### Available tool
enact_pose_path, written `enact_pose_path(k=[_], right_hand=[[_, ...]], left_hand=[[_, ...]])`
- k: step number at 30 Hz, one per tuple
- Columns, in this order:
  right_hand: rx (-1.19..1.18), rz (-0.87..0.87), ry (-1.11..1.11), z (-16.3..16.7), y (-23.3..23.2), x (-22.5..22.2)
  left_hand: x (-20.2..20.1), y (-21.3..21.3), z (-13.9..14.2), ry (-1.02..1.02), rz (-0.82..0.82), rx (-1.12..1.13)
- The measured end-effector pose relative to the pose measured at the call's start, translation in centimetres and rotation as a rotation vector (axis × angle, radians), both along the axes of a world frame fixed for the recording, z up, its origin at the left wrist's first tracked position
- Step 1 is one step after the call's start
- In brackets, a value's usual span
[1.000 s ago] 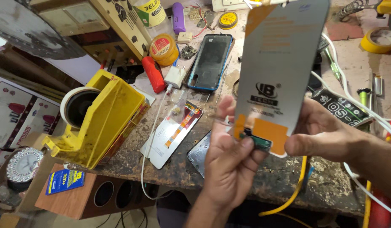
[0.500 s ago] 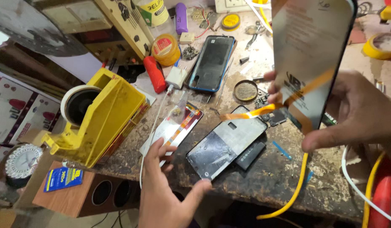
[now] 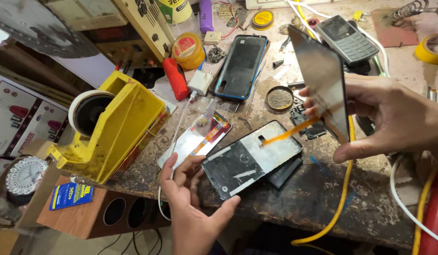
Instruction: The person holds a disassembled smartphone and scrapes old adhesive and residue from its frame with a metal scraping tool. They then apply adhesive from a glue tube to the frame, peel the backing from a new battery adhesive sticker, and press and reposition internal components inside the phone body.
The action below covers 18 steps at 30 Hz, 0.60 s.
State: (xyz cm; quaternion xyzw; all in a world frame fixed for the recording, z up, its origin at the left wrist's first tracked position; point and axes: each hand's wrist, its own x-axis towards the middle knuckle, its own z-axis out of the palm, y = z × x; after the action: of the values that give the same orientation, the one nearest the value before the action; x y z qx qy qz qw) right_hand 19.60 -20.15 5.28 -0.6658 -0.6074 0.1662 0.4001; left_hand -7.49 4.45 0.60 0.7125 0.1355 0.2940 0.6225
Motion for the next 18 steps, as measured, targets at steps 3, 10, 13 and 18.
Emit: enact_pose_path(k=[3,10,13,18], right_hand=[[-0.064,-0.016,-0.008,0.1,0.2,0.3],[-0.089,-0.108,-0.094,-0.4,0.4,0.0],[-0.055,-0.065,-0.045,-0.1,0.4,0.0],[-0.048,-0.062,-0.106,0.8,0.7,-0.3]], left_hand=[[0.4,0.1,-0.3,-0.263,-0.136,-0.246],[2.4,1.7,-0.6,-0.452,-0.208,-0.367],[2.9,2.0,-0.5,-0.542,-0.235,-0.399],[3.2,2.3,0.0,-0.495,-0.260,-0.380]])
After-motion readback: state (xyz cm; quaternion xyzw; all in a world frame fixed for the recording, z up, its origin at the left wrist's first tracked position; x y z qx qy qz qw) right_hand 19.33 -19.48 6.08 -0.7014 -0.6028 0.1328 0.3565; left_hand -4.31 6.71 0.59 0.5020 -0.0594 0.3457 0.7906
